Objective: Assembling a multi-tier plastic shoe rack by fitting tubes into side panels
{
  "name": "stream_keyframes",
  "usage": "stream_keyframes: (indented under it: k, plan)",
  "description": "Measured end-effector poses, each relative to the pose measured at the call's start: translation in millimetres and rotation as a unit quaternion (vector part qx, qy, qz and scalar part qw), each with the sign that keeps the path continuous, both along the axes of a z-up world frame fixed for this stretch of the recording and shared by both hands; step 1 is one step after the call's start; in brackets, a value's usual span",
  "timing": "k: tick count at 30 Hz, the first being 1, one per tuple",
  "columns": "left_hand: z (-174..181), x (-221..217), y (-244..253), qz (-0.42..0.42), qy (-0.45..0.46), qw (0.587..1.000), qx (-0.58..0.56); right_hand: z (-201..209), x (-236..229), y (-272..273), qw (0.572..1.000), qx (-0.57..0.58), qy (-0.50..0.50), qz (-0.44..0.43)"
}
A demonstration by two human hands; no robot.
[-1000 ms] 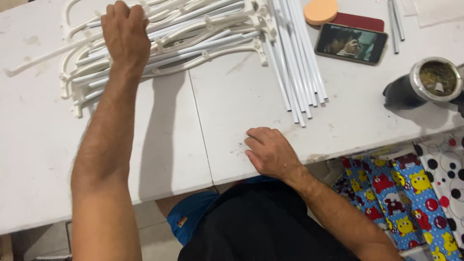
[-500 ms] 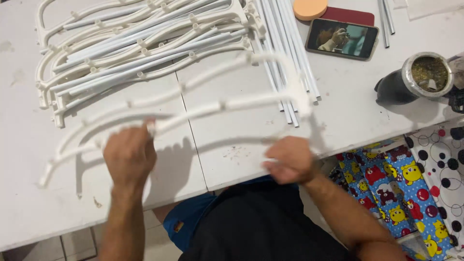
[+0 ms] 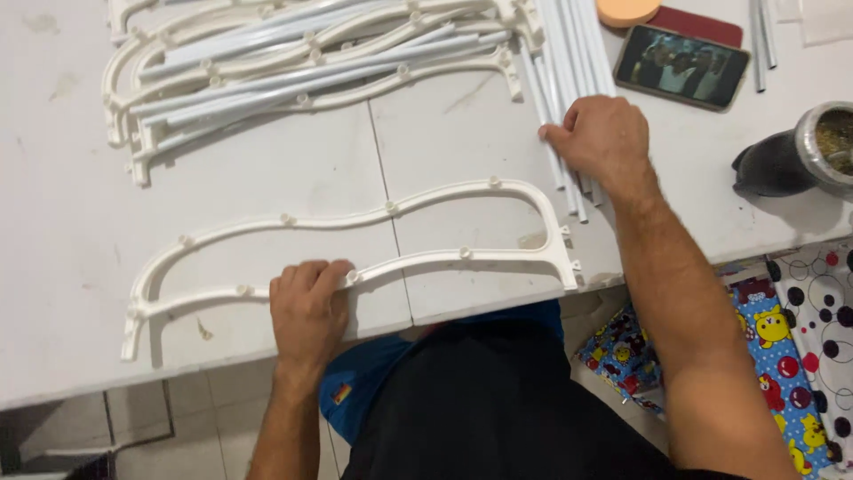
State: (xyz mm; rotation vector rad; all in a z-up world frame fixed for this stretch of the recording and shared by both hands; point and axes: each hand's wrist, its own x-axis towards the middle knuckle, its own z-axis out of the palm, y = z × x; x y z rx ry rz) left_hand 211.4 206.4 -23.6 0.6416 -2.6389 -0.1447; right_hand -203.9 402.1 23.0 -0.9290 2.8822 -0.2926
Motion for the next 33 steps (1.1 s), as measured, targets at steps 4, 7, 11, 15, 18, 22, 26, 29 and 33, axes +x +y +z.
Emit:
stream_keyframes:
  k: [4,7,11,15,18,22,26,29,33]
  plan:
    - [17,-3,-1,-0.017,0.008,0.992,0.128,-21,-21,1,0.999,-0.047,0.016,-0.011]
    - [7,-1,-4,-0.026,0.002,0.993,0.117,-30,-32,17,0.995,-0.085,0.04,-0.018]
    - [13,-6,-2,-0.036,0.017,0.995,0.097,-1,-12,46,0.953,-0.299,0.027,0.037]
    - [24,-22,5,-0.075,-0.009,0.988,0.134,46,46,40,0.851,-0.479,-0.213,-0.003]
    - [15,-32,5,-0.092,-0.013,0.991,0.099,23,52,37,0.91,-0.382,-0.154,0.036]
    - [17,-35,6,-0.091,-0.039,0.992,0.084,3,63,9,0.97,-0.18,-0.061,0.152]
    - [18,-32,20,-0.072,-0.02,0.996,0.054,15,68,-24,0.972,0.031,-0.103,0.209]
    - [24,-22,39,-0.034,0.058,0.997,0.032,3,66,-32,0.955,0.071,-0.064,0.281]
    - [21,-4,64,0.037,0.122,0.99,0.066,6,71,-26,0.931,0.006,-0.094,0.352]
